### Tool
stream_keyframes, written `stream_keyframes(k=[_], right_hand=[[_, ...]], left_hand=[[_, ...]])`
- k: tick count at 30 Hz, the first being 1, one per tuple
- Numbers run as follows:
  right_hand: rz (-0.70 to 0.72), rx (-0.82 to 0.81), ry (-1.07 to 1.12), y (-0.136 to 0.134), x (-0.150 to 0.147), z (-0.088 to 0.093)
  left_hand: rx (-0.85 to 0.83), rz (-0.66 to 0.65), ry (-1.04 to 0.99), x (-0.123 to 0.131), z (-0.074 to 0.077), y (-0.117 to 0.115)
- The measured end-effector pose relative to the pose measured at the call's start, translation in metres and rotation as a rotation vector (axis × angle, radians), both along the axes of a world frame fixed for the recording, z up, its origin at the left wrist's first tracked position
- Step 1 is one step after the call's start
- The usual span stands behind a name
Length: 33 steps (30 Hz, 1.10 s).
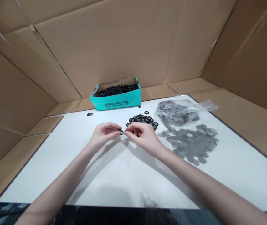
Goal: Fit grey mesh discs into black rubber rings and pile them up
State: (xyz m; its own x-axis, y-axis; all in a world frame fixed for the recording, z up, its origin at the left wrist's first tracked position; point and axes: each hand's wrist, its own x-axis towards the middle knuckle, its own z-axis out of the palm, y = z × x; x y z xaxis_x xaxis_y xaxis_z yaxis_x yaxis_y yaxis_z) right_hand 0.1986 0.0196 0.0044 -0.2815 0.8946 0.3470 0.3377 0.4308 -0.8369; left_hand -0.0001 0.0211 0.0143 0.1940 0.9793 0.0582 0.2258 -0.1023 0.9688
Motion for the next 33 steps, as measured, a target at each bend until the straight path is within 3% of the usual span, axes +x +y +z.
stream_keyframes(k=[4, 10, 19, 26, 33], right_hand=[[-0.017, 0.037, 0.038, -0.003, -0.004, -0.013], [-0.015, 0.154, -0.017, -0.008, 0.002, -0.020], [-0.027, 0.164, -0.083, -0.011, 0.006, -0.025], [0.079, 0.212, -0.204, -0.010, 0.009, -0.031], [0.139, 0.220, -0.203, -0.010, 0.008, -0.033]], left_hand=[[-0.029, 0.001, -0.015, 0.008, -0.007, -0.008], [0.011, -0.005, -0.008, 0.011, -0.018, -0.016], [0.011, -0.086, -0.035, 0.011, -0.021, -0.022], [-0.064, -0.145, -0.090, 0.011, -0.020, -0.023], [-0.006, -0.181, -0.098, 0.009, -0.021, -0.021]])
